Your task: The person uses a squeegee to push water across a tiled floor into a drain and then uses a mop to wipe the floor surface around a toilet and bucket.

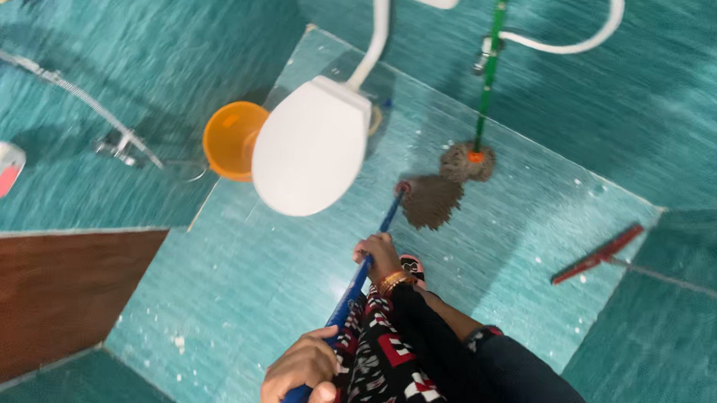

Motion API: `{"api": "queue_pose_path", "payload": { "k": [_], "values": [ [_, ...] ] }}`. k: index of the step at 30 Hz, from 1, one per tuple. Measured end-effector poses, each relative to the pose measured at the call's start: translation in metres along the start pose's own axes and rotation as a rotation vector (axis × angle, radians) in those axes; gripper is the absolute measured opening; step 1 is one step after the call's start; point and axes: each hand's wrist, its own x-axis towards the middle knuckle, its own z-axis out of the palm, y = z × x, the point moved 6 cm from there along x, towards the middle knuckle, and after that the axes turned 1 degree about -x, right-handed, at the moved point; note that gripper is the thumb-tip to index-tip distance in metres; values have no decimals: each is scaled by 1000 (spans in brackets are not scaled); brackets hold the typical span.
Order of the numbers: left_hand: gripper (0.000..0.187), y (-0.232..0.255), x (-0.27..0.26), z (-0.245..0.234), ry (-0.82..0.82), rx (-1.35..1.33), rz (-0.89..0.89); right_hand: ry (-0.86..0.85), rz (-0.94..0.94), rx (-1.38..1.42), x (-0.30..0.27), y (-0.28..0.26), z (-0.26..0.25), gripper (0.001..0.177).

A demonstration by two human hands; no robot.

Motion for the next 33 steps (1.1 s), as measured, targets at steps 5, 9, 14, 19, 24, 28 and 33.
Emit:
{"api": "queue_pose_path", "payload": {
  "k": [5,9,14,19,24,28,33],
  "values": [
    [45,-26,-56,-23,176,143,11,-344,-239,57,28,-14,46,5],
    [30,-63,-145,-56,63,265,152,-586,-411,145,5,-34,86,4],
    [32,-83,-218,-46,222,320,137,-929,-517,84,-60,-40,121,9],
    [33,-55,-192,-23,360,328,-2,-1027,-678,257,-86,-13,134,15],
    [37,-19,-159,-38,445,255,-138,-1033,-542,151,-84,-4,151,18],
    [38,-17,-154,-76,578,156,-146,-999,-454,23,-76,-12,179,15],
    [28,-55,-162,-124,766,92,-181,-791,-325,-64,-65,-45,202,12]
  ]
}}
